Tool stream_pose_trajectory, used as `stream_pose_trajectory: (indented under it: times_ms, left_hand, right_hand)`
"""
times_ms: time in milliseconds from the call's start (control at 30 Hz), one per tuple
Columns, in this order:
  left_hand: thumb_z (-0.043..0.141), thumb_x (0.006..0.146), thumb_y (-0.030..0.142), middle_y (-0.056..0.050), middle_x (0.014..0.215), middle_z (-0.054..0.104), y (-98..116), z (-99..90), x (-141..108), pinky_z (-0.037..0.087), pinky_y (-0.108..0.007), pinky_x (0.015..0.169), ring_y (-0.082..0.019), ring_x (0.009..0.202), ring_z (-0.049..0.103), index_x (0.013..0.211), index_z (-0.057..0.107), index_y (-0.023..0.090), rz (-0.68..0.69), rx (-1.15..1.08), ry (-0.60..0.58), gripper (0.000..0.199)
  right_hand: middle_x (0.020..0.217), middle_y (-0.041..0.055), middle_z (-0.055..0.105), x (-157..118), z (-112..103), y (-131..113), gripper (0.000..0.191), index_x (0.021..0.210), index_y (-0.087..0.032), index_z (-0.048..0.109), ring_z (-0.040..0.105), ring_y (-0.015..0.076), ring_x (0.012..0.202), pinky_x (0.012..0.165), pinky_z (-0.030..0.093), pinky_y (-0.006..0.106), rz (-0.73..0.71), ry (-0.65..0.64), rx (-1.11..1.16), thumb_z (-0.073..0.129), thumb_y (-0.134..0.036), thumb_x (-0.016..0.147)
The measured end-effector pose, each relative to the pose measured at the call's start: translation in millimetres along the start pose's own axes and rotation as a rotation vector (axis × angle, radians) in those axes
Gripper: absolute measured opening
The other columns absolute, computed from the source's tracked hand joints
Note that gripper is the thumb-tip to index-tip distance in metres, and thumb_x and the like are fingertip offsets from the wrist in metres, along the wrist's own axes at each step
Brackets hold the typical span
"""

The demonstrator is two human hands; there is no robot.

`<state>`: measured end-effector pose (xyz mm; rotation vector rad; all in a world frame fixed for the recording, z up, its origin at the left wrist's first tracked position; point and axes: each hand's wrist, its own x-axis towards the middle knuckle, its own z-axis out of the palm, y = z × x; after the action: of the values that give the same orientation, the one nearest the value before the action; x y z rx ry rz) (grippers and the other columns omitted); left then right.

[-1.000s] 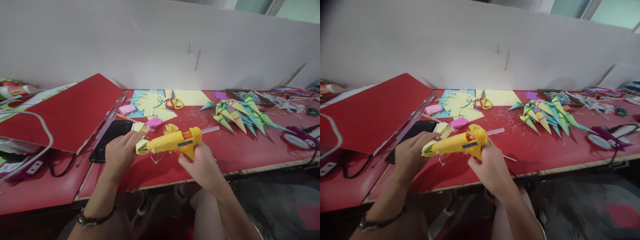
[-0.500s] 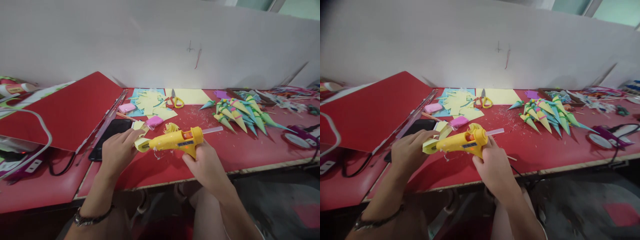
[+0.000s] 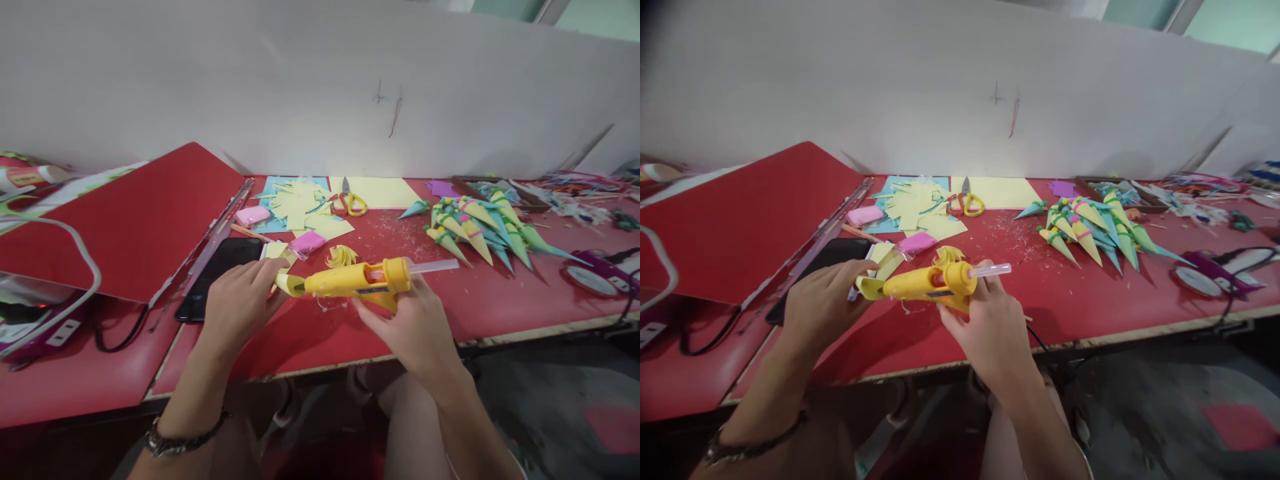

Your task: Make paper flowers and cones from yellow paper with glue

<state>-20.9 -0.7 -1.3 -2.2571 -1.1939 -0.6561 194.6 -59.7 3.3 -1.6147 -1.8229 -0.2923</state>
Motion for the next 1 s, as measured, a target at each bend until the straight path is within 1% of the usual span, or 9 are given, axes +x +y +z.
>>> stream_pose_trajectory:
  times_ms: [100,200,300,433,533,633,733,833,1000]
  left_hand:
    - [0.043,0.082,0.029,-0.005,0.077,0.07,-0.8,1.5,-1.2,0.039,-0.026,0.054,-0.019,0.065,0.063,0.092,0.059,0.018,0.007,-0.035,-0.017,0.022]
    - [0.046,0.082,0.033,-0.005,0.08,0.07,-3.7,2.6,-3.4,0.04,-0.026,0.055,-0.019,0.067,0.064,0.092,0.059,0.018,0.026,-0.059,-0.029,0.022]
    - [0.045,0.082,0.033,-0.005,0.083,0.07,-6.4,2.5,-4.9,0.041,-0.026,0.058,-0.02,0.072,0.064,0.088,0.059,0.02,0.041,-0.092,-0.107,0.02]
    - [0.04,0.084,0.037,-0.004,0.082,0.069,-7.2,2.0,-5.3,0.042,-0.027,0.059,-0.02,0.073,0.064,0.086,0.059,0.021,0.042,-0.154,-0.202,0.025]
    - [0.038,0.085,0.038,-0.003,0.081,0.068,-6.8,2.3,-4.6,0.041,-0.026,0.058,-0.018,0.07,0.063,0.087,0.059,0.021,0.051,-0.212,-0.223,0.027]
    - [0.039,0.084,0.036,-0.002,0.075,0.067,-6.1,2.3,-3.3,0.039,-0.024,0.055,-0.015,0.062,0.059,0.086,0.059,0.02,0.047,-0.267,-0.226,0.025]
    - [0.041,0.083,0.034,-0.001,0.067,0.063,-4.6,1.3,-1.9,0.036,-0.022,0.052,-0.013,0.055,0.055,0.082,0.06,0.02,0.008,-0.313,-0.238,0.023]
    - [0.042,0.08,0.032,0.001,0.062,0.059,-2.8,-0.3,-0.6,0.034,-0.021,0.05,-0.011,0.052,0.051,0.079,0.059,0.019,-0.045,-0.362,-0.295,0.022]
    - [0.044,0.077,0.025,0.004,0.057,0.054,0.1,-0.9,0.2,0.03,-0.019,0.048,-0.009,0.049,0.046,0.068,0.052,0.018,-0.098,-0.45,-0.388,0.014]
  right_hand:
    - [0.083,0.0102,0.06,0.1,-0.7,0.6,0.027,0.089,-0.014,0.06,0.058,0.0198,0.062,0.048,0.045,0.029,-0.008,-0.031,0.023,0.053,-0.033,0.071]
    - [0.075,0.0073,0.058,-0.3,-1.1,1.3,0.022,0.086,-0.015,0.06,0.055,0.0169,0.053,0.044,0.042,0.027,-0.021,-0.059,-0.005,0.05,-0.026,0.07]
    - [0.076,0.0077,0.057,-0.8,-1.1,1.7,0.023,0.086,-0.015,0.06,0.052,0.0154,0.048,0.043,0.04,0.027,-0.03,-0.068,-0.08,0.047,-0.023,0.069]
    - [0.072,0.0069,0.056,-0.8,-0.8,3.0,0.023,0.083,-0.016,0.06,0.051,0.0154,0.046,0.042,0.038,0.027,-0.04,-0.069,-0.142,0.043,-0.021,0.069]
    - [0.07,0.0067,0.055,-0.8,-0.6,4.0,0.026,0.087,-0.015,0.061,0.051,0.016,0.046,0.042,0.037,0.027,-0.052,-0.07,-0.157,0.041,-0.021,0.07]
    - [0.068,0.0058,0.053,-1.3,-0.9,3.6,0.027,0.088,-0.015,0.06,0.05,0.0159,0.045,0.042,0.036,0.027,-0.041,-0.058,-0.173,0.04,-0.02,0.071]
    - [0.074,0.0073,0.055,-2.2,-1.6,1.9,0.027,0.09,-0.015,0.059,0.052,0.0157,0.047,0.041,0.036,0.026,-0.028,-0.041,-0.151,0.04,-0.02,0.071]
    - [0.083,0.0092,0.057,-2.8,-2.3,0.1,0.026,0.091,-0.016,0.057,0.052,0.0151,0.049,0.041,0.036,0.026,-0.029,-0.018,-0.112,0.04,-0.02,0.072]
    - [0.074,0.0068,0.056,-2.5,-2.9,-1.6,0.024,0.089,-0.018,0.057,0.053,0.0162,0.05,0.039,0.034,0.026,-0.017,0.019,-0.1,0.039,-0.018,0.073]
